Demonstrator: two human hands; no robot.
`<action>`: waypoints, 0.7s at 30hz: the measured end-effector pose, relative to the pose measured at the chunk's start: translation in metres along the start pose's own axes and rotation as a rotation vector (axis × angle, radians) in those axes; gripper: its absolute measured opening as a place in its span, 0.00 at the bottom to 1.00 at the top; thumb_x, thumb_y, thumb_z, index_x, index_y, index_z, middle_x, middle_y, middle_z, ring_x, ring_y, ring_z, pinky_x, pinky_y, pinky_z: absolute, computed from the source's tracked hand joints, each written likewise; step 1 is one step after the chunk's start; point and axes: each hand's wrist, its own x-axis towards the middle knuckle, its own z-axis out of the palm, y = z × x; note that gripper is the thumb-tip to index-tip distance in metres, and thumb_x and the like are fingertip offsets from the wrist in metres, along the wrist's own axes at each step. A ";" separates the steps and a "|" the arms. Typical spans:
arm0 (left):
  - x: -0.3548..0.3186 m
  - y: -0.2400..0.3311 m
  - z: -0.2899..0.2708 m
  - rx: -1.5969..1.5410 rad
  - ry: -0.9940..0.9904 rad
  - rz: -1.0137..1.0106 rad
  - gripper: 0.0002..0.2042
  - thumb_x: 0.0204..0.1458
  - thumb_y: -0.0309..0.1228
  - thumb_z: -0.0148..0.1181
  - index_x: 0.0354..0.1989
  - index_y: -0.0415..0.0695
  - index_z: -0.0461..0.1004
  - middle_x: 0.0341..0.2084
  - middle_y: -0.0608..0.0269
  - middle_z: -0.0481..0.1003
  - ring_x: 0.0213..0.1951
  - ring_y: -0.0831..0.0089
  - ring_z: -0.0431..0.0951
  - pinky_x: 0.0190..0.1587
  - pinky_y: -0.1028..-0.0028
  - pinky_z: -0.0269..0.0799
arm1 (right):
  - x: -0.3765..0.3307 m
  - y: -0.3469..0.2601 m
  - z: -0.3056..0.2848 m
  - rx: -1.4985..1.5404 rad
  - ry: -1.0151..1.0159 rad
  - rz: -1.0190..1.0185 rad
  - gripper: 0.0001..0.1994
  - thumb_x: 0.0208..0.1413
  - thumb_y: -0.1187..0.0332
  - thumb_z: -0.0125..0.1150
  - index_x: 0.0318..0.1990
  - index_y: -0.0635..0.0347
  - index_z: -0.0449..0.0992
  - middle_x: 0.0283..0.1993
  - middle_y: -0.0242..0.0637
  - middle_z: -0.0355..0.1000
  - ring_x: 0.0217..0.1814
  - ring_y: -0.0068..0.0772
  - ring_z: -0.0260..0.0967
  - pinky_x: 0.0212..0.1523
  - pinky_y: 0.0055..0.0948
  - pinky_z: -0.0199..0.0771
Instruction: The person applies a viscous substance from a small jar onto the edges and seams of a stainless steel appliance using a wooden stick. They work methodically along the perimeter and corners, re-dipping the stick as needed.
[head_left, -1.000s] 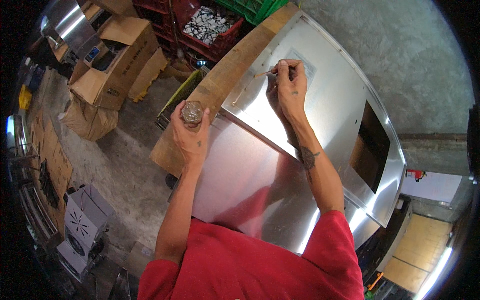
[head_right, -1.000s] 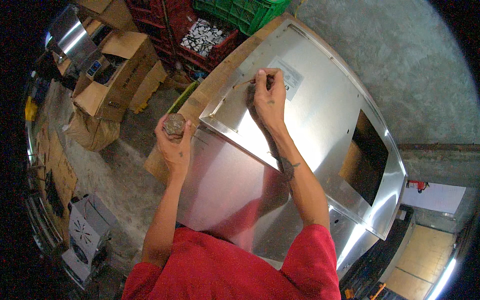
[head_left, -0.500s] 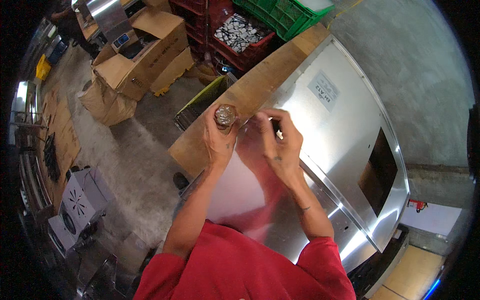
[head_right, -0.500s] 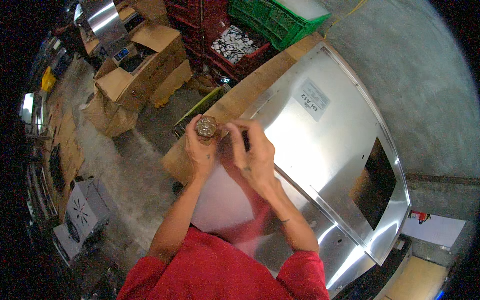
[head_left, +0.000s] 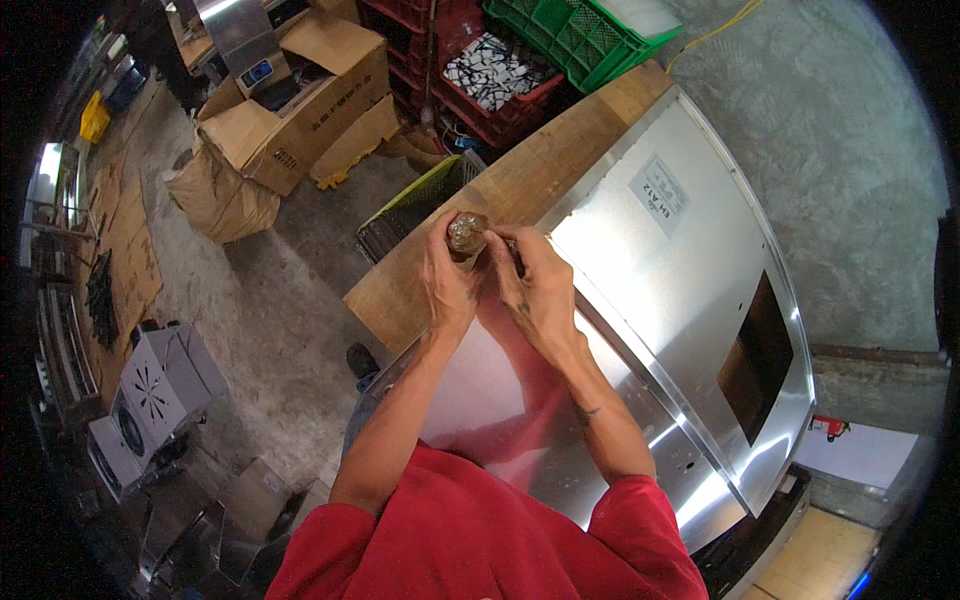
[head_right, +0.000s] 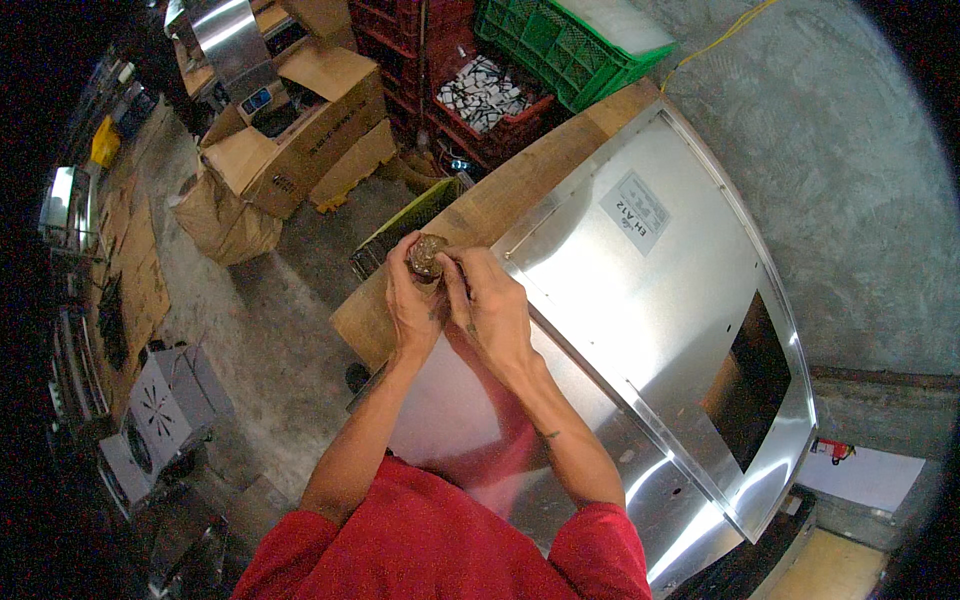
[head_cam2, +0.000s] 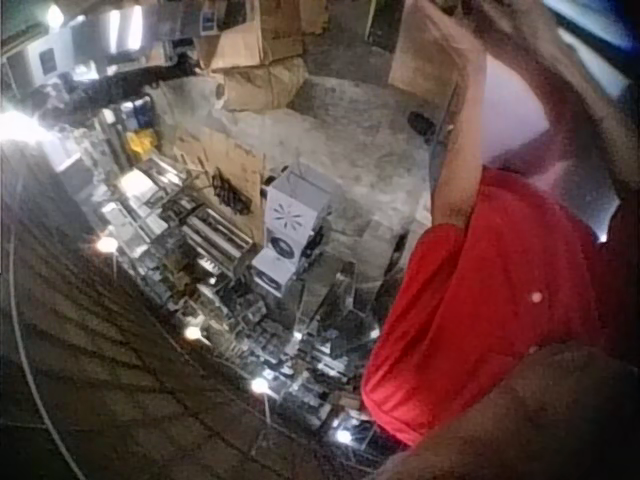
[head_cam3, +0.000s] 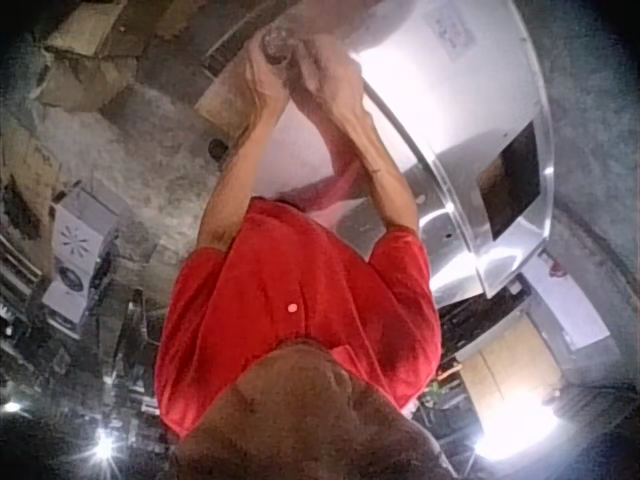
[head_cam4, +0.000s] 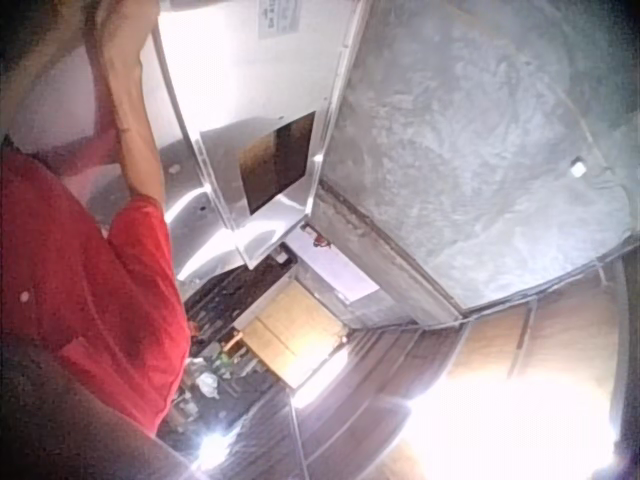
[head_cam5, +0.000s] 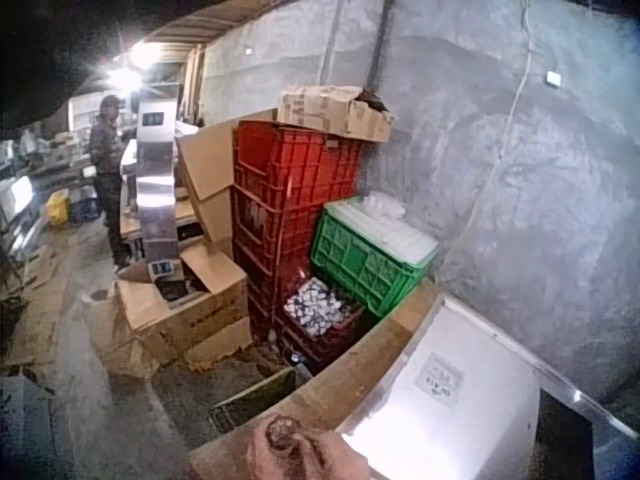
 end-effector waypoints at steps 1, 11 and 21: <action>0.000 0.002 0.001 0.006 0.010 -0.007 0.34 0.53 0.28 0.78 0.67 0.42 0.67 0.57 0.45 0.76 0.57 0.47 0.80 0.57 0.56 0.77 | -0.001 -0.004 -0.005 0.005 0.012 0.047 0.06 0.68 0.72 0.66 0.47 0.64 0.79 0.42 0.45 0.81 0.37 0.38 0.80 0.37 0.35 0.80; 0.004 0.009 0.006 0.030 0.021 -0.192 0.31 0.58 0.35 0.76 0.66 0.39 0.69 0.59 0.46 0.76 0.56 0.53 0.80 0.53 0.59 0.80 | 0.063 0.070 -0.099 0.275 0.446 0.162 0.12 0.79 0.60 0.52 0.48 0.61 0.67 0.42 0.36 0.75 0.32 0.15 0.59 0.31 0.20 0.63; 0.007 0.021 -0.001 0.133 -0.038 -0.127 0.31 0.61 0.36 0.74 0.69 0.38 0.66 0.60 0.46 0.73 0.55 0.57 0.80 0.51 0.63 0.81 | 0.068 0.156 -0.093 0.491 0.473 0.333 0.14 0.79 0.57 0.53 0.46 0.60 0.69 0.38 0.36 0.77 0.28 0.16 0.60 0.29 0.22 0.65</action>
